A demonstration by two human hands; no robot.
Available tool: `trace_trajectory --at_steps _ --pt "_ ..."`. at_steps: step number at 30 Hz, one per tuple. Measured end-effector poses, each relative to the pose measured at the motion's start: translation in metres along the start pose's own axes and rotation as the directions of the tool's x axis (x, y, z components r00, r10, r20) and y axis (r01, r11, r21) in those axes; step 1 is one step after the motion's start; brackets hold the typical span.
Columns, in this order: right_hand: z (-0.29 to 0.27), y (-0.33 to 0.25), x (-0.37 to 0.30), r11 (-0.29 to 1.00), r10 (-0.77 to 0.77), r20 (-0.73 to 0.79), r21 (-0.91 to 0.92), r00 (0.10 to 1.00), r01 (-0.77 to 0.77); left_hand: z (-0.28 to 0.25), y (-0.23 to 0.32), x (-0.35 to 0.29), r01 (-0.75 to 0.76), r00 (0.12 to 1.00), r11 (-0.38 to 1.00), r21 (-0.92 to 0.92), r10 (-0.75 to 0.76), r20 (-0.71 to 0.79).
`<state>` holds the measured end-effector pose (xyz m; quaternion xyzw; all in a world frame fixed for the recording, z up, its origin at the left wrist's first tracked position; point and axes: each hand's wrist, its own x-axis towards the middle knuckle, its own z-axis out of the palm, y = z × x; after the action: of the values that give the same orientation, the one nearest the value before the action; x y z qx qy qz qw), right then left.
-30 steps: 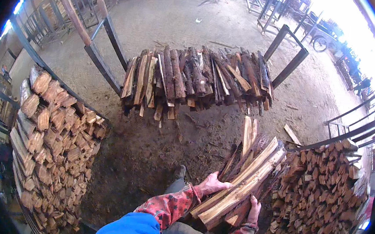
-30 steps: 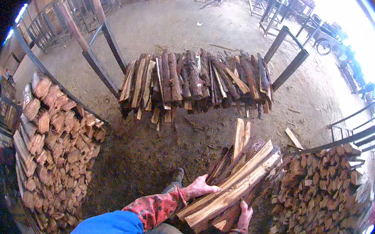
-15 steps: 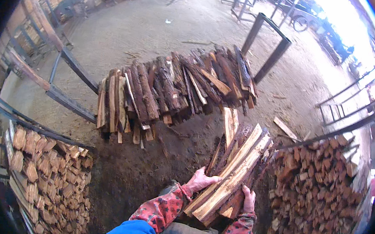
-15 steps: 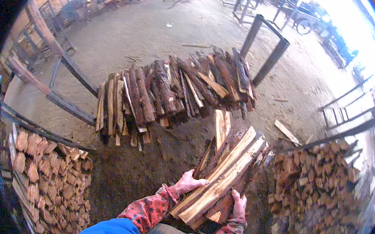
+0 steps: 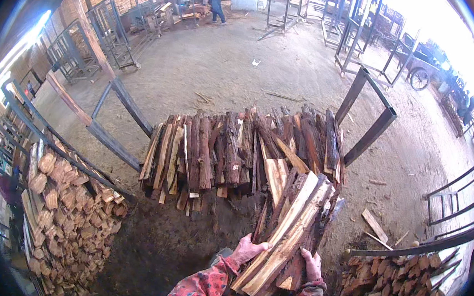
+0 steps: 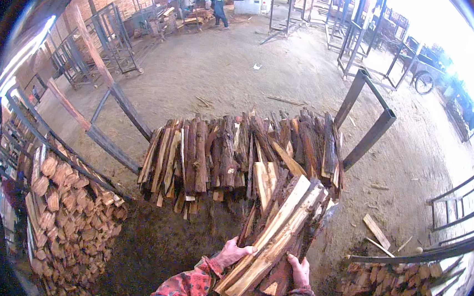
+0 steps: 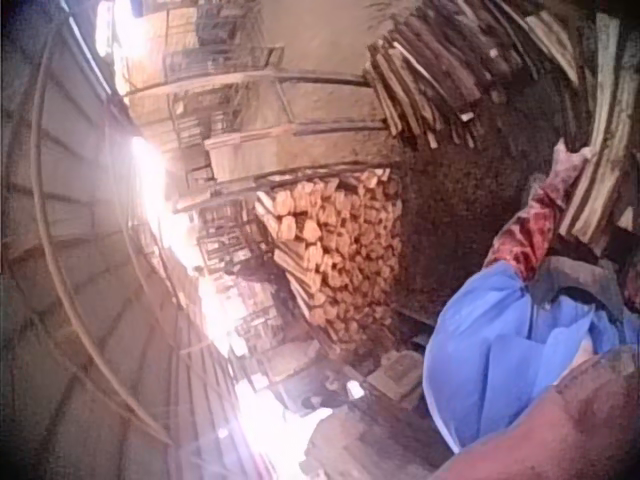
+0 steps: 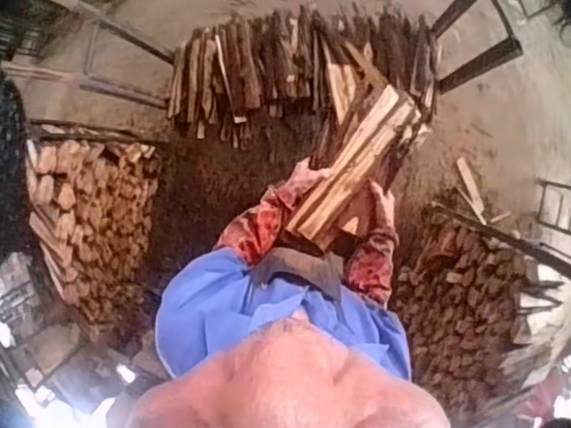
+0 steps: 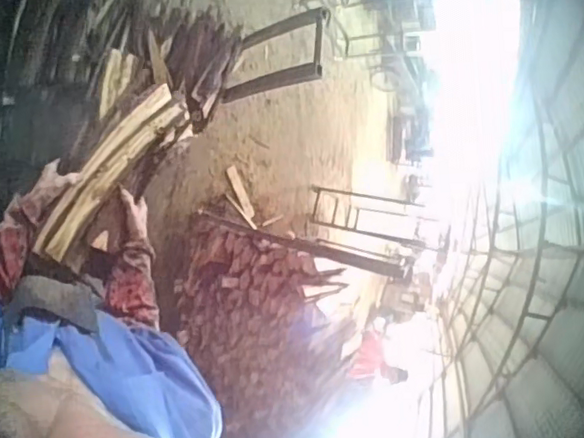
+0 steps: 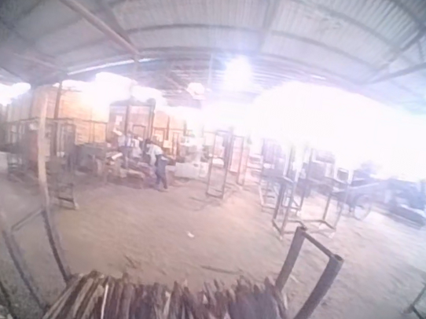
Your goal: The person picks up split logs from a pile on the floor and carries them to a wood-splitting machine. They place the logs into the machine's hopper and then move them to a metal rack for stacking. The person repeats this process, handling the wood by hand.
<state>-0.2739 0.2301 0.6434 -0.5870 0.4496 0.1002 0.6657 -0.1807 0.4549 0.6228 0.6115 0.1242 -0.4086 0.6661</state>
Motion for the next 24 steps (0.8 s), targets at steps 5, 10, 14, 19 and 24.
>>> trace_trajectory --at_steps 5,10,14,19,24 --pt "0.012 -0.027 0.036 1.000 0.023 0.110 0.014 0.994 -0.025 -0.003 0.008 0.021 -0.041 0.993 0.999 -0.035 0.037 -0.111" --pt "0.035 -0.059 0.082 0.994 0.091 0.143 -0.076 0.986 -0.081 -0.017 -0.003 0.069 -0.019 0.970 0.997 0.072 0.036 -0.241" --pt "0.046 -0.075 0.115 0.987 0.110 0.148 -0.137 0.983 -0.090 -0.026 0.022 0.093 0.036 0.979 0.999 0.040 -0.028 -0.200" --pt "0.063 -0.077 0.144 0.973 0.136 0.123 -0.202 0.983 -0.110 -0.040 0.021 0.124 0.056 0.978 0.998 -0.003 -0.056 -0.200" --pt "0.071 -0.057 0.180 0.955 0.199 0.090 -0.241 0.976 -0.173 -0.051 0.008 0.148 0.133 0.961 0.990 -0.047 -0.141 -0.237"
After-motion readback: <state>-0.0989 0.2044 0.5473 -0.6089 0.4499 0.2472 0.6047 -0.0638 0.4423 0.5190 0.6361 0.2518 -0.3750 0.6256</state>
